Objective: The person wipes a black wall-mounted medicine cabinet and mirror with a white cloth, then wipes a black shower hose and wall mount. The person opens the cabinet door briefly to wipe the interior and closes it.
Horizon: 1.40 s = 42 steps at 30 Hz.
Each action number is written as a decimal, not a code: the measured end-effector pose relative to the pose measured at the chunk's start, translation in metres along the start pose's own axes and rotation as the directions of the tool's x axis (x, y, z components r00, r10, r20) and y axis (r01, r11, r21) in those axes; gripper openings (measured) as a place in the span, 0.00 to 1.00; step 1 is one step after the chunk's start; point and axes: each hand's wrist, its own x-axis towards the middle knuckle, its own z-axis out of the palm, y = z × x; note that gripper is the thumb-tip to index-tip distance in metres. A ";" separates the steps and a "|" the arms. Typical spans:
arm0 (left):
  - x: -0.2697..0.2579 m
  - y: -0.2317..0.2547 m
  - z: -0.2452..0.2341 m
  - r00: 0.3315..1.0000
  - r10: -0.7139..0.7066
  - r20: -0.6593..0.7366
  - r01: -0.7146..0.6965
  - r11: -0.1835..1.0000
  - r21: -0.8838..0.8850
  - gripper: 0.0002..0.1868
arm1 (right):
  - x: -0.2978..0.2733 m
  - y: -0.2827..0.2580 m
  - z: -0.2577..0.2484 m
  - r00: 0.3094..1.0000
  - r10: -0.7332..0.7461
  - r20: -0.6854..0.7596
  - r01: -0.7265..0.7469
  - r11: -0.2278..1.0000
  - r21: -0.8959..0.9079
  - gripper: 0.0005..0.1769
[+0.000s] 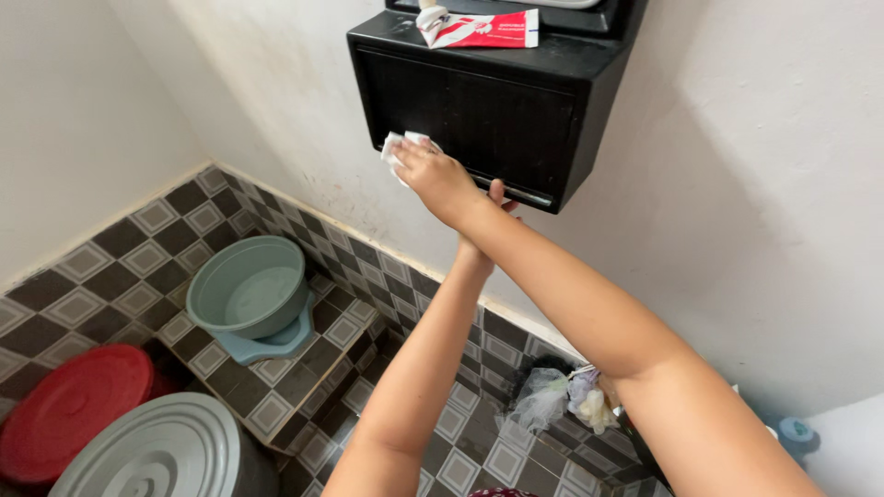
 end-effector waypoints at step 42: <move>-0.039 0.126 0.019 0.660 0.751 0.001 -0.645 0.566 0.513 0.17 | -0.079 -0.025 -0.199 0.781 0.233 -0.580 -0.250 0.967 0.051 0.31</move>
